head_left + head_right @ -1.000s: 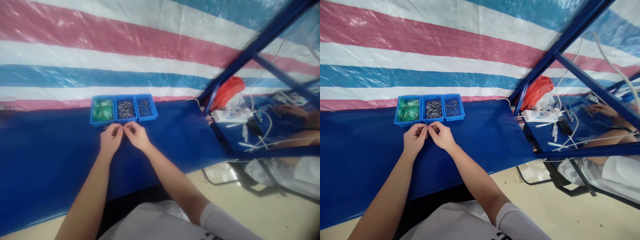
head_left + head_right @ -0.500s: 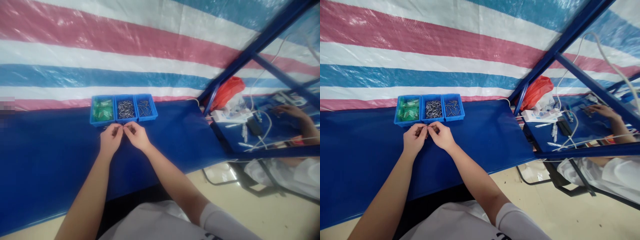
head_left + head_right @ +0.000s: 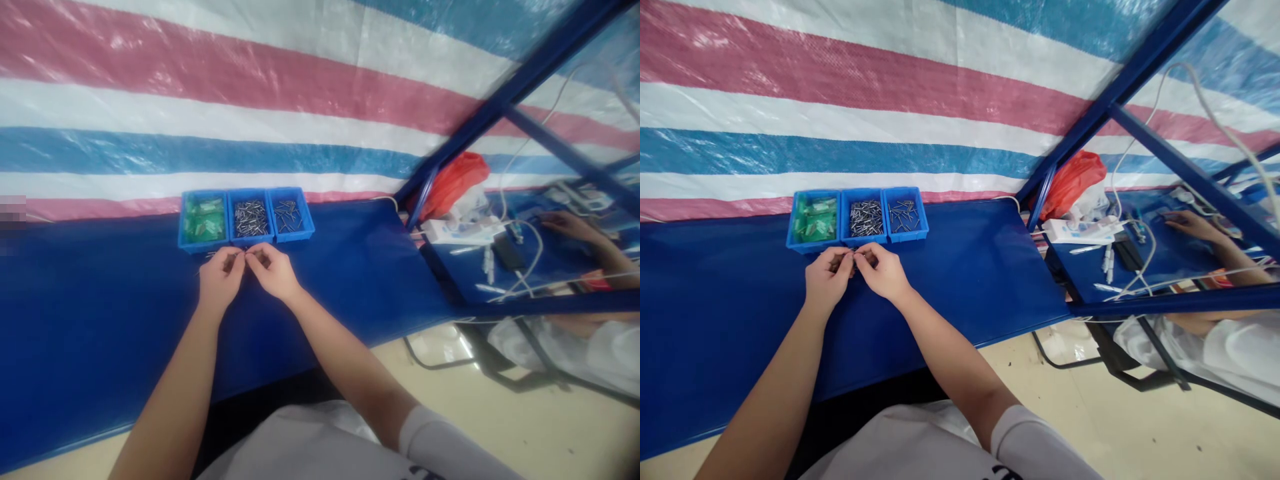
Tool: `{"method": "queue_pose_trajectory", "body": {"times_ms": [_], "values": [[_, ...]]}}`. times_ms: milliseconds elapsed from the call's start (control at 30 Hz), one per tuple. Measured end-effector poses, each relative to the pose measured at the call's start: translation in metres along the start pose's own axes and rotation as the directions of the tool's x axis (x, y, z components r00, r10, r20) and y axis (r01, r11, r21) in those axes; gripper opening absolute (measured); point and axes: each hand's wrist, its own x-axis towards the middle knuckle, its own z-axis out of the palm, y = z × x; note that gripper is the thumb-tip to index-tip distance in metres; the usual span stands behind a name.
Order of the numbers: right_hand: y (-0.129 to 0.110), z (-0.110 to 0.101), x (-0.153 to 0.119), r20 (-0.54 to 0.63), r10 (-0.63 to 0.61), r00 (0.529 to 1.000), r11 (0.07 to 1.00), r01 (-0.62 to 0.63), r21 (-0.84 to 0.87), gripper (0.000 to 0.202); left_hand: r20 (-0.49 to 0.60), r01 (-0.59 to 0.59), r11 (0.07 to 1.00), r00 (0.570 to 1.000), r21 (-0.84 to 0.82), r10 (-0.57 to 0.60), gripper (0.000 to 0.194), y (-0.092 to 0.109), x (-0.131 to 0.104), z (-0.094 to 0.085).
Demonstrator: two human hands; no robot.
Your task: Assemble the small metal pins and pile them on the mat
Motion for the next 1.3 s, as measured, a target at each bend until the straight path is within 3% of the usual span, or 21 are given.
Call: {"method": "queue_pose_trajectory", "body": {"times_ms": [1300], "values": [[-0.0019,-0.0005,0.0000,0.007,0.016,1.000,1.000,-0.016,-0.009,0.016,-0.002,-0.010,1.000,1.000,-0.002,0.010,0.021,-0.0020,-0.0003,0.0008]]}}
